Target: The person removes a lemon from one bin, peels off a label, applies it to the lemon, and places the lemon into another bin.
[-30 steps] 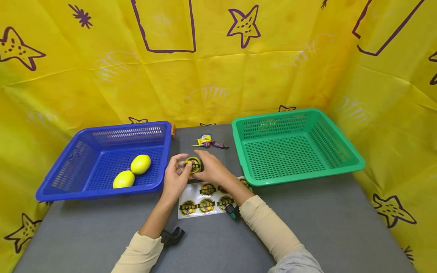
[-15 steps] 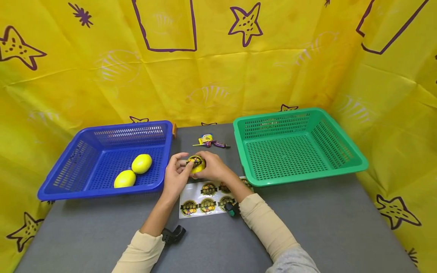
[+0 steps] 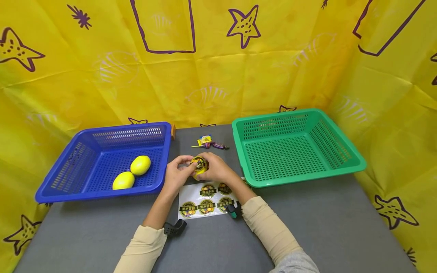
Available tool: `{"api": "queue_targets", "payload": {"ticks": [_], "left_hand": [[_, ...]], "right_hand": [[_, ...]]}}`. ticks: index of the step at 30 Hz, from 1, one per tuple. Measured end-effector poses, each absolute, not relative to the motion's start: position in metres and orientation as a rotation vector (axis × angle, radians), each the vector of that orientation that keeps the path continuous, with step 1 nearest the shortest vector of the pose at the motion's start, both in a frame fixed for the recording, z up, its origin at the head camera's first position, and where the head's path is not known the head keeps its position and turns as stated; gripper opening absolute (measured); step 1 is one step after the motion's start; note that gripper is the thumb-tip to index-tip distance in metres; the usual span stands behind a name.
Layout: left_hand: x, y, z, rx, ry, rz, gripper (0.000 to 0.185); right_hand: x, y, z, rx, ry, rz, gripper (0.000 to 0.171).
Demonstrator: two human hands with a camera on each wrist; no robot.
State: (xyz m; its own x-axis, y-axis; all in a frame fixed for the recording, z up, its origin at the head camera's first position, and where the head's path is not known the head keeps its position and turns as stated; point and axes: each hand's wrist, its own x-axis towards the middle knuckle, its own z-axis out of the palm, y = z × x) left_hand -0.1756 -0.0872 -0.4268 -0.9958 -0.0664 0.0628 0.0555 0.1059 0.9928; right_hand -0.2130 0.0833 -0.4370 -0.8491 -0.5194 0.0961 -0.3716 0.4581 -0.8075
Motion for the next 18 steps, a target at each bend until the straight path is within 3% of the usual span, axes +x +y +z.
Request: {"api": "queue_targets", "payload": {"ticks": [5, 18], "left_hand": [[-0.172, -0.088, -0.416, 0.004, -2.297, -2.019, 0.025], [-0.186, -0.101, -0.451, 0.094, -2.433, -2.096, 0.035]], "right_hand": [[-0.213, 0.082, -0.439, -0.76, 2.54, -1.341, 0.067], [-0.21, 0.08, -0.44, -0.731, 2.562, -1.289, 0.072]]}}
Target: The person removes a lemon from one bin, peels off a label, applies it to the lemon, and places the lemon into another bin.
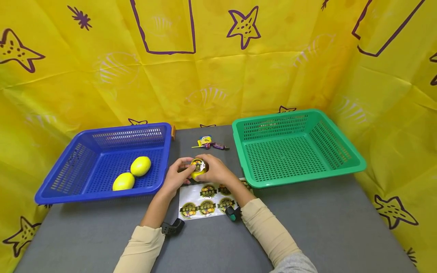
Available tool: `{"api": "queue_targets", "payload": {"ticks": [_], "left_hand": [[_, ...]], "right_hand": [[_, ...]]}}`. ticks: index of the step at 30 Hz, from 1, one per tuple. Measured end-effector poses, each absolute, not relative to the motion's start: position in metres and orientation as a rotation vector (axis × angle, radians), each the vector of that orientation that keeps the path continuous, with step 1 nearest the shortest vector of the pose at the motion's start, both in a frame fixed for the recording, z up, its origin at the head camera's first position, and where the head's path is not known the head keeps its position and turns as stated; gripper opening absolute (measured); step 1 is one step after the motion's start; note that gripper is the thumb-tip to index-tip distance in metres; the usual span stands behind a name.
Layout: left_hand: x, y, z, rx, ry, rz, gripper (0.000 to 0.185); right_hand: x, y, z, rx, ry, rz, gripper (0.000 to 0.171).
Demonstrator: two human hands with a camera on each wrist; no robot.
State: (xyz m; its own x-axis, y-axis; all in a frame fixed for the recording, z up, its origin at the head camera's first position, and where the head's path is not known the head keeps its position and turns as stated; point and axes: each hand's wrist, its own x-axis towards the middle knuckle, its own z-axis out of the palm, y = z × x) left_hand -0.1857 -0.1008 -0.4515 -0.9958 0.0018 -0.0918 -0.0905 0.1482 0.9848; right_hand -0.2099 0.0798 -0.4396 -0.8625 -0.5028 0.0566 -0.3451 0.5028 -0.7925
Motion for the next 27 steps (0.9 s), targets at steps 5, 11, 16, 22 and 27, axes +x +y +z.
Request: {"api": "queue_targets", "payload": {"ticks": [5, 11, 16, 22, 27], "left_hand": [[-0.183, -0.103, -0.454, -0.118, 2.268, 2.028, 0.033], [-0.179, -0.101, -0.456, -0.162, 2.218, 2.057, 0.028], [-0.179, -0.099, -0.45, -0.142, 2.167, 2.103, 0.029], [-0.184, -0.102, -0.454, -0.135, 2.07, 2.173, 0.03], [-0.184, -0.105, -0.463, -0.16, 2.001, 2.205, 0.026]], "right_hand": [[-0.208, 0.079, -0.445, -0.701, 2.536, -1.318, 0.074], [-0.204, 0.082, -0.448, -0.607, 2.368, -1.47, 0.072], [-0.207, 0.081, -0.448, -0.488, 2.225, -1.681, 0.054], [-0.214, 0.08, -0.458, -0.419, 2.17, -1.865, 0.038], [-0.217, 0.082, -0.464, -0.331, 2.078, -1.93, 0.036]]}}
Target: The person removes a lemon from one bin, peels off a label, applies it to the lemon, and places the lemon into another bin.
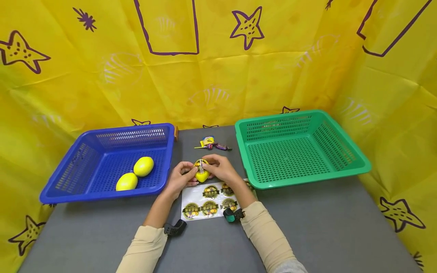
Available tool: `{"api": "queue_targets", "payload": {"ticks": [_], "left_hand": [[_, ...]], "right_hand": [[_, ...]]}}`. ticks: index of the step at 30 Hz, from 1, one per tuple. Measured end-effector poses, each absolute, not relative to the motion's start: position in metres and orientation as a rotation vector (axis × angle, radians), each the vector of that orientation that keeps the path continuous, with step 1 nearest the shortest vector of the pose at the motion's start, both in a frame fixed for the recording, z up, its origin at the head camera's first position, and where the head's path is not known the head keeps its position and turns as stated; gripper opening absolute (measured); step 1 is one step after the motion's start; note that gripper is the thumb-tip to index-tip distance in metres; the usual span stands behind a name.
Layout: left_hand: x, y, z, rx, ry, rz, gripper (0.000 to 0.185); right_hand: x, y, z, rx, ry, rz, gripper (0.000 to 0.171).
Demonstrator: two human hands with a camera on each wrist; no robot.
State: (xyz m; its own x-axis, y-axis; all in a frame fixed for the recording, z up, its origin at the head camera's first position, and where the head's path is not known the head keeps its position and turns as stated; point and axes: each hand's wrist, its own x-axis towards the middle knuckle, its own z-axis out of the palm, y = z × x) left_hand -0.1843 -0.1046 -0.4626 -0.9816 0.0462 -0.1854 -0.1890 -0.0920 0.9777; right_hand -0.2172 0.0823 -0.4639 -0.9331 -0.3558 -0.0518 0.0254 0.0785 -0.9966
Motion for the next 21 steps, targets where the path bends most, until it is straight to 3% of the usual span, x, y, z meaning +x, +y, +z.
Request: {"api": "queue_targets", "payload": {"ticks": [21], "left_hand": [[-0.1898, -0.1055, -0.4636, -0.288, 1.932, 2.223, 0.02]], "right_hand": [[-0.2265, 0.0879, -0.4676, -0.308, 1.924, -2.005, 0.038]]}}
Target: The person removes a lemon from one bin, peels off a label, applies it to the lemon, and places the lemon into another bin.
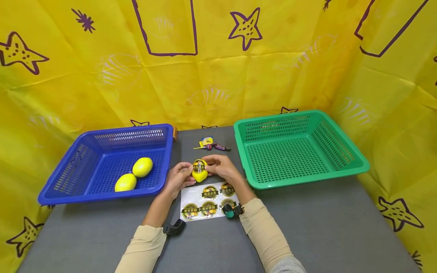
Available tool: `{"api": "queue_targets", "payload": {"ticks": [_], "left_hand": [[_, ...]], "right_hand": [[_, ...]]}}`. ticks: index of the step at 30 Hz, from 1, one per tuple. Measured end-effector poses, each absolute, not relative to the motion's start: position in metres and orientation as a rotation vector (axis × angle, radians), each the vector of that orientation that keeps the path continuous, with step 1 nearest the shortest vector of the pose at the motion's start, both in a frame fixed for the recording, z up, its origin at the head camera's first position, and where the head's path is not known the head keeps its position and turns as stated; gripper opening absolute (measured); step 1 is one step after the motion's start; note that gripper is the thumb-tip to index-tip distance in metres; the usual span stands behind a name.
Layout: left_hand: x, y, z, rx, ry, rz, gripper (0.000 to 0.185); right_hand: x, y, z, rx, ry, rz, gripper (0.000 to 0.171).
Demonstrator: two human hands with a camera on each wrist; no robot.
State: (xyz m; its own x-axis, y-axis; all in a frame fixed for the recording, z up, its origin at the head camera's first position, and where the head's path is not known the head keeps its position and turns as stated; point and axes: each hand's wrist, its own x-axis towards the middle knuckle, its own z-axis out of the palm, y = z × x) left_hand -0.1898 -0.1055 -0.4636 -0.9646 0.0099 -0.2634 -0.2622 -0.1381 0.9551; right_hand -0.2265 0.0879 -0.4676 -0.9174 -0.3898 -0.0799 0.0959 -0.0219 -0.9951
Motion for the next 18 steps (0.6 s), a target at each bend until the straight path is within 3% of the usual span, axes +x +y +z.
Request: {"api": "queue_targets", "payload": {"ticks": [13, 18], "left_hand": [[-0.189, -0.105, -0.471, -0.335, 1.982, 2.185, 0.023], [-0.19, -0.105, -0.47, -0.301, 1.976, 2.208, 0.026]], "right_hand": [[-0.219, 0.09, -0.461, -0.309, 1.952, -1.934, 0.041], [-0.216, 0.082, -0.453, -0.396, 2.174, -1.76, 0.055]]}}
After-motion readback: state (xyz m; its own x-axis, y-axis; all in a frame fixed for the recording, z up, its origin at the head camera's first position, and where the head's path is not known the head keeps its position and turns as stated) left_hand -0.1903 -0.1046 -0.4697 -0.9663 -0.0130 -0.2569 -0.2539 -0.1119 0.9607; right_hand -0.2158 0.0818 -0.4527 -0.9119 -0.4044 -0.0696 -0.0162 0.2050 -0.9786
